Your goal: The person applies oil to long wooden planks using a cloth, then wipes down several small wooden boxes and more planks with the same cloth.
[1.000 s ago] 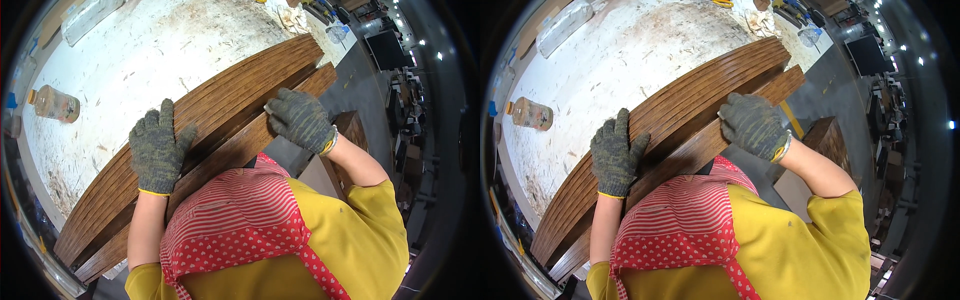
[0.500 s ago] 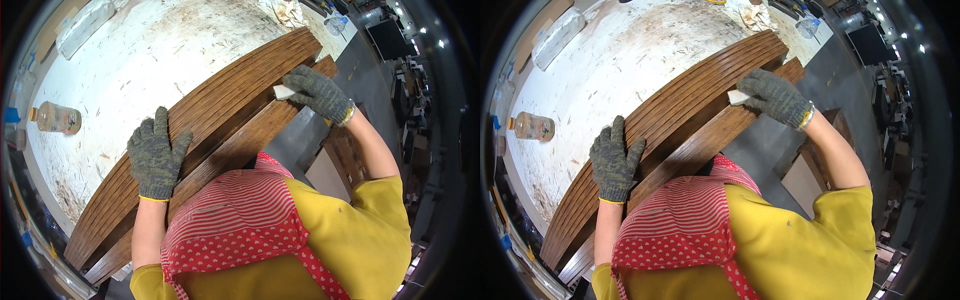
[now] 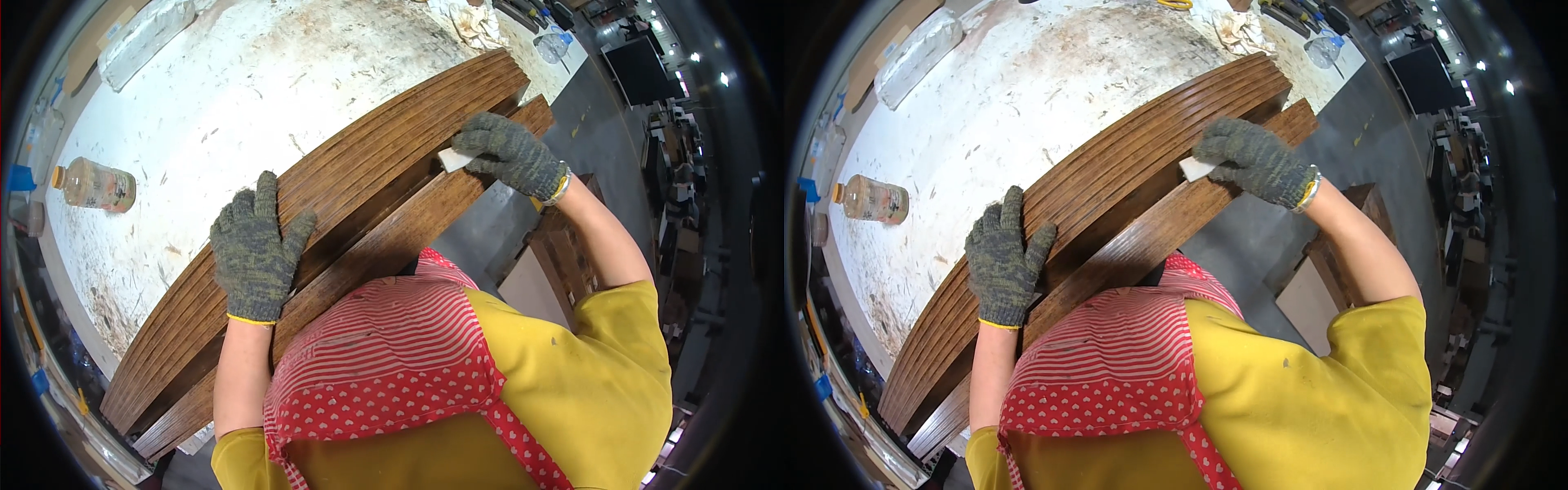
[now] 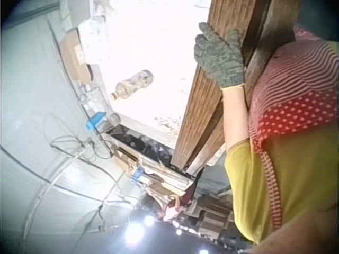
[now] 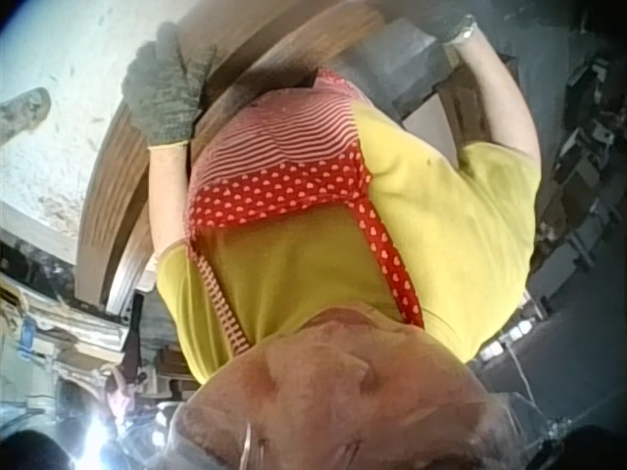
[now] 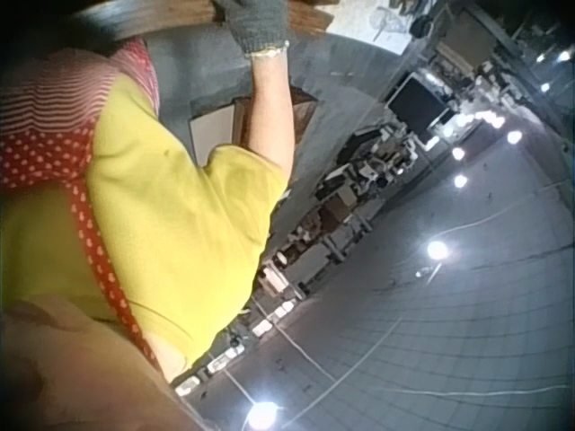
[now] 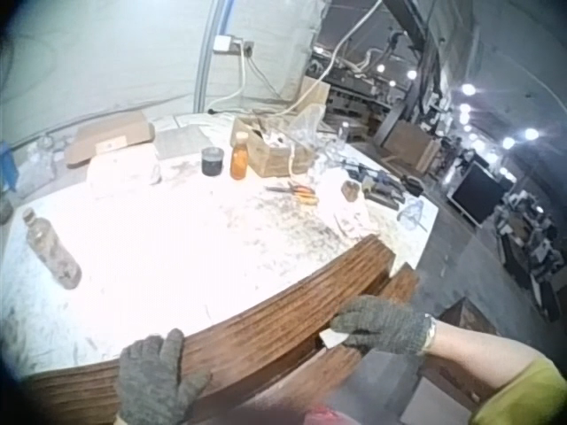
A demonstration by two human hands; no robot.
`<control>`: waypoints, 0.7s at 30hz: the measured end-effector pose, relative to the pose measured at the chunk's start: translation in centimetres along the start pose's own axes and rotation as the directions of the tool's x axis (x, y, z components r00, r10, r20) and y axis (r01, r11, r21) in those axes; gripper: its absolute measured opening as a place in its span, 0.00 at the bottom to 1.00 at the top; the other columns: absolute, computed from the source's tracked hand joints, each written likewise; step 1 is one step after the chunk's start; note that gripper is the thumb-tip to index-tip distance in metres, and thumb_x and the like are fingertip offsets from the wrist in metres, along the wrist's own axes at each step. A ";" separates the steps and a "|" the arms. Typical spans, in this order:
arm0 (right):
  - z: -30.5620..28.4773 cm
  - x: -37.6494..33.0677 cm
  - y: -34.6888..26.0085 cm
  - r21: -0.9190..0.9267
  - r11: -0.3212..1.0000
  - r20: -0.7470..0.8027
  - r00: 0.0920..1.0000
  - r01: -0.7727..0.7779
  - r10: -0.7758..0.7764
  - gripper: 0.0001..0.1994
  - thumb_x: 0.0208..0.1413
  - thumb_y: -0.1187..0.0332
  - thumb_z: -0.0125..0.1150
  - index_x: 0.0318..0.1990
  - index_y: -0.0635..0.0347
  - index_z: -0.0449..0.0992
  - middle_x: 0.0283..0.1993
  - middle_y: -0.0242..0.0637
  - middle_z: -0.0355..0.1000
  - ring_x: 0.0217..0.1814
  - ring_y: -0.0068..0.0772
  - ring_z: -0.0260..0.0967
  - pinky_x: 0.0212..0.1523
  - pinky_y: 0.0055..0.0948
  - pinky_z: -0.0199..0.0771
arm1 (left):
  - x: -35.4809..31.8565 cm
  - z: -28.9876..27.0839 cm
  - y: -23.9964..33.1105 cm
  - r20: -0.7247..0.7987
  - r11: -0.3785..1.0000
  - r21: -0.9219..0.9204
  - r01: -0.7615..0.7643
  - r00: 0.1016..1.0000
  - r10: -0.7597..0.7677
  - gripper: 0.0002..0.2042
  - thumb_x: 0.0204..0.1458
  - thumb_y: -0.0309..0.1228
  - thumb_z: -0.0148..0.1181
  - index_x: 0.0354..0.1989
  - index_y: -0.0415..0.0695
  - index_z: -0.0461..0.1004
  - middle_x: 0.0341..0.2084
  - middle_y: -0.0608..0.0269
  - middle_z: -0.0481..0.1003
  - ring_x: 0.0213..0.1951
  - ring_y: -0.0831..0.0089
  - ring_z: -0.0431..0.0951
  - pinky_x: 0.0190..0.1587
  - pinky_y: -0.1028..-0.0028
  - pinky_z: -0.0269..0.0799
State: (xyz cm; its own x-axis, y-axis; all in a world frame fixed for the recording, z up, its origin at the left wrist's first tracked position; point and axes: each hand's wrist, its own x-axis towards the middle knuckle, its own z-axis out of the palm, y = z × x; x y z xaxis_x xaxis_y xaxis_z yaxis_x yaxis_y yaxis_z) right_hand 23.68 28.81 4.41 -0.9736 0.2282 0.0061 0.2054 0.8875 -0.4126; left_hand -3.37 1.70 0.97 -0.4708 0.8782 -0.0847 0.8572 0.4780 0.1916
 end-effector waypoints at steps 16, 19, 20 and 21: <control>2.6 3.1 -3.7 0.050 0.967 -0.010 0.968 0.249 -0.249 0.19 0.47 0.71 0.68 0.50 0.57 0.77 0.52 0.41 0.72 0.57 0.43 0.68 0.58 0.40 0.69 | -0.2 0.4 -0.3 -0.087 1.000 -0.002 -0.024 0.996 0.024 0.33 0.54 0.54 0.55 0.63 0.44 0.64 0.50 0.43 0.71 0.50 0.50 0.71 0.55 0.52 0.63; 2.5 2.2 -2.4 0.021 0.958 -0.019 0.958 0.285 -0.285 0.19 0.48 0.70 0.67 0.50 0.57 0.76 0.53 0.40 0.72 0.59 0.44 0.67 0.60 0.40 0.67 | 0.0 -0.3 -0.1 -0.005 0.999 -0.036 0.002 1.000 -0.002 0.33 0.54 0.54 0.55 0.63 0.44 0.64 0.49 0.45 0.71 0.51 0.51 0.71 0.55 0.53 0.63; 1.9 1.7 -1.9 0.021 0.975 0.009 0.975 0.221 -0.221 0.20 0.48 0.70 0.67 0.51 0.57 0.76 0.53 0.40 0.72 0.59 0.44 0.67 0.61 0.39 0.67 | 0.0 -0.5 0.0 -0.002 0.999 -0.036 0.012 1.000 -0.012 0.33 0.54 0.54 0.55 0.63 0.44 0.64 0.49 0.45 0.71 0.51 0.51 0.71 0.55 0.53 0.63; 1.7 1.6 -1.7 0.018 0.988 0.037 0.987 0.155 -0.156 0.20 0.48 0.70 0.67 0.51 0.56 0.76 0.53 0.41 0.72 0.60 0.44 0.66 0.61 0.39 0.67 | 0.1 -0.7 0.1 0.023 0.999 -0.052 0.012 1.000 -0.011 0.33 0.54 0.54 0.55 0.63 0.44 0.63 0.50 0.45 0.71 0.51 0.51 0.71 0.55 0.53 0.63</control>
State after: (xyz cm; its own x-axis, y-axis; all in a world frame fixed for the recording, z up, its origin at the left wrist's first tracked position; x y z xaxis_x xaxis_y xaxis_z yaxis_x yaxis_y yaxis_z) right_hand 21.62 26.97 3.55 -0.9968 0.0719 0.0363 0.0499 0.9049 -0.4226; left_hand -3.50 1.82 1.67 -0.4753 0.8730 -0.1090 0.8394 0.4871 0.2409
